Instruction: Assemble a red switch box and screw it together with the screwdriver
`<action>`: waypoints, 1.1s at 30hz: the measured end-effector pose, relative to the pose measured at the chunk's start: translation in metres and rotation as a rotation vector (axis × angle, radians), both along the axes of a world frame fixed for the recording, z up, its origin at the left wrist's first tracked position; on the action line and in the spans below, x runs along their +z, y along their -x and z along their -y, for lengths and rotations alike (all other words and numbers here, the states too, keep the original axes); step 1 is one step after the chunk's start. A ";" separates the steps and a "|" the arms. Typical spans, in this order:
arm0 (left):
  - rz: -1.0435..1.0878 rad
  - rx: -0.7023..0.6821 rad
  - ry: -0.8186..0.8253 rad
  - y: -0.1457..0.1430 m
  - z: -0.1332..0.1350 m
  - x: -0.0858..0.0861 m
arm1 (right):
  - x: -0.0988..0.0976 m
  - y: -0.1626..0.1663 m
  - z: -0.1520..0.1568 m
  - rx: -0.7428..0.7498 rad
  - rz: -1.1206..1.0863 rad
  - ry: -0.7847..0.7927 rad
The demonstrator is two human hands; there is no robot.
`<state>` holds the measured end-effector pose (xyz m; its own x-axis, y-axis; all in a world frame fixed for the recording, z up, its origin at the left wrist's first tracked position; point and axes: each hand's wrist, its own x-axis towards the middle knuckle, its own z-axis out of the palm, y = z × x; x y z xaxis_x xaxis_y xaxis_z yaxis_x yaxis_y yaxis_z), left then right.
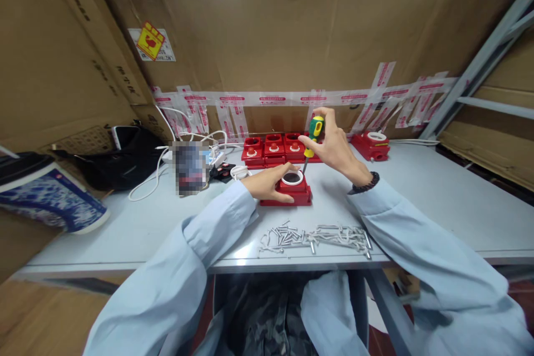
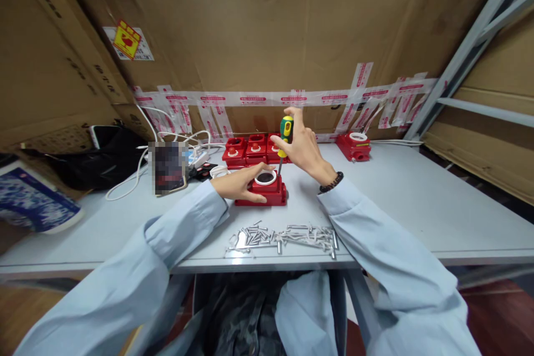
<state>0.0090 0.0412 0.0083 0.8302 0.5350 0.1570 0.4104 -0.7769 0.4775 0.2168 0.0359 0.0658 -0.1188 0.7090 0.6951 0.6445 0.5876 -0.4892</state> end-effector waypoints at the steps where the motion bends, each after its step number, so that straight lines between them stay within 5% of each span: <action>1: 0.000 0.001 -0.002 0.000 0.000 0.000 | 0.004 -0.005 0.001 0.106 0.006 0.038; 4: 0.001 0.007 0.001 0.000 0.000 0.000 | 0.016 -0.016 0.003 0.497 -0.001 0.250; 6: -0.001 0.008 0.008 0.000 0.001 0.001 | 0.021 -0.020 0.005 0.626 -0.008 0.339; 9: -0.001 0.000 0.010 0.000 0.002 0.002 | 0.018 -0.014 0.006 0.542 -0.043 0.248; 14: -0.002 0.006 0.006 -0.001 0.002 0.003 | 0.001 0.009 0.007 0.092 -0.053 -0.029; 17: -0.009 0.011 0.007 -0.001 0.002 0.003 | -0.006 0.017 0.006 -0.046 -0.034 -0.098; 20: -0.005 0.005 0.010 -0.001 0.001 0.001 | -0.006 0.015 0.003 0.004 -0.035 -0.063; 27: -0.003 0.009 0.009 -0.001 0.002 0.002 | 0.010 -0.008 0.000 0.624 -0.146 0.353; 33: 0.012 0.001 0.005 -0.001 0.003 0.003 | 0.005 -0.002 0.006 0.469 -0.179 0.216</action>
<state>0.0099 0.0384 0.0118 0.8279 0.5363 0.1639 0.4053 -0.7742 0.4861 0.2191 0.0295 0.0705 -0.3501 0.7373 0.5778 0.2327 0.6659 -0.7088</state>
